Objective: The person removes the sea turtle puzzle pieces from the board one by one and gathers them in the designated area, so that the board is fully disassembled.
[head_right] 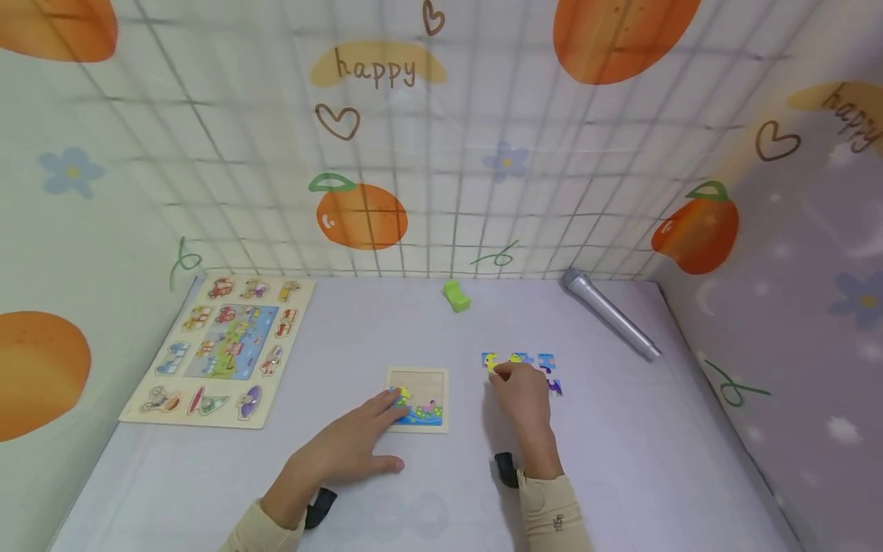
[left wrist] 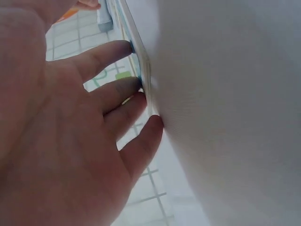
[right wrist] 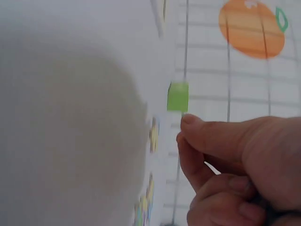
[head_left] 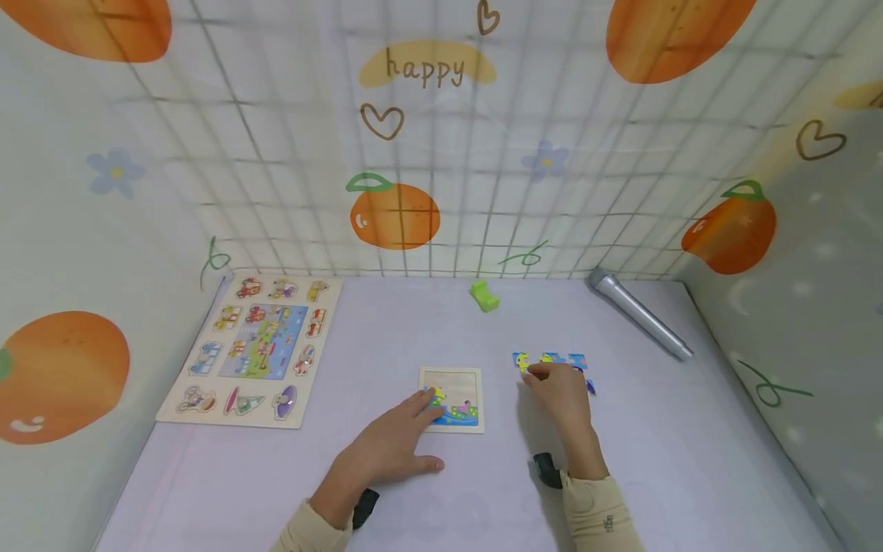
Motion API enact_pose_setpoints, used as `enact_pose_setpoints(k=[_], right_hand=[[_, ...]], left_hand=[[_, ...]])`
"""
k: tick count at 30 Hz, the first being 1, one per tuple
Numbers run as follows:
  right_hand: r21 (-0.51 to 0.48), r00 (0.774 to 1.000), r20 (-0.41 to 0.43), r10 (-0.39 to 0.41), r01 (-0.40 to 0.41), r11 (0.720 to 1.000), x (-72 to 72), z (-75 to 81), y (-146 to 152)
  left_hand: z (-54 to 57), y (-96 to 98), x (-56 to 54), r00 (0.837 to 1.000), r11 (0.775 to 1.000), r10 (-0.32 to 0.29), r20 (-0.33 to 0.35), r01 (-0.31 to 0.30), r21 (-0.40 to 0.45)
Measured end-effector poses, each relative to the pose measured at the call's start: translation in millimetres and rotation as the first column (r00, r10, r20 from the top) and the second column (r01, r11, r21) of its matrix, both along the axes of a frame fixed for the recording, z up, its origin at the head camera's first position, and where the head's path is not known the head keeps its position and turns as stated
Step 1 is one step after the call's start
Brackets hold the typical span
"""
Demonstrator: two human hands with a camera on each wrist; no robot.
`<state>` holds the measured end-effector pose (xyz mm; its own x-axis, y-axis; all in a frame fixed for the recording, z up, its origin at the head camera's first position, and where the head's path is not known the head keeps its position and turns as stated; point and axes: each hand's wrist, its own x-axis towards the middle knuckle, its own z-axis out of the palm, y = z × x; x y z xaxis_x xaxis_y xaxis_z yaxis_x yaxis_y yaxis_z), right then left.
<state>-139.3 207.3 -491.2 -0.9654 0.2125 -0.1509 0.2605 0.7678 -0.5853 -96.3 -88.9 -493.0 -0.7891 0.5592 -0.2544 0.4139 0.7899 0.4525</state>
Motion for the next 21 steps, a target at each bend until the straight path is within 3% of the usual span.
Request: enact_pose_setpoints(k=[7, 12, 18, 21], right_hand=[[-0.025, 0.999, -0.02, 0.04, -0.041, 0.999, 0.2, -3.1, -35], [-0.033, 0.992, -0.046, 0.116, -0.118, 0.993, 0.2, -7.7, -55], [-0.083, 0.968, -0.069, 0.242, -0.247, 0.965, 0.1, -11.2, -74], [-0.073, 0.943, -0.1, 0.319, -0.327, 0.942, -0.7, -14.1, -80]], left_hand=[[5.9, -0.7, 2.5, 1.0, 0.998, 0.023, 0.013, -0.022, -0.058], [8.4, -0.7, 2.9, 1.0, 0.997, 0.016, -0.001, -0.016, -0.081], [9.0, -0.8, 3.5, 1.0, 0.995, 0.007, -0.008, -0.007, -0.104], [9.2, -1.0, 3.5, 1.0, 0.995, 0.001, -0.011, -0.002, -0.103]])
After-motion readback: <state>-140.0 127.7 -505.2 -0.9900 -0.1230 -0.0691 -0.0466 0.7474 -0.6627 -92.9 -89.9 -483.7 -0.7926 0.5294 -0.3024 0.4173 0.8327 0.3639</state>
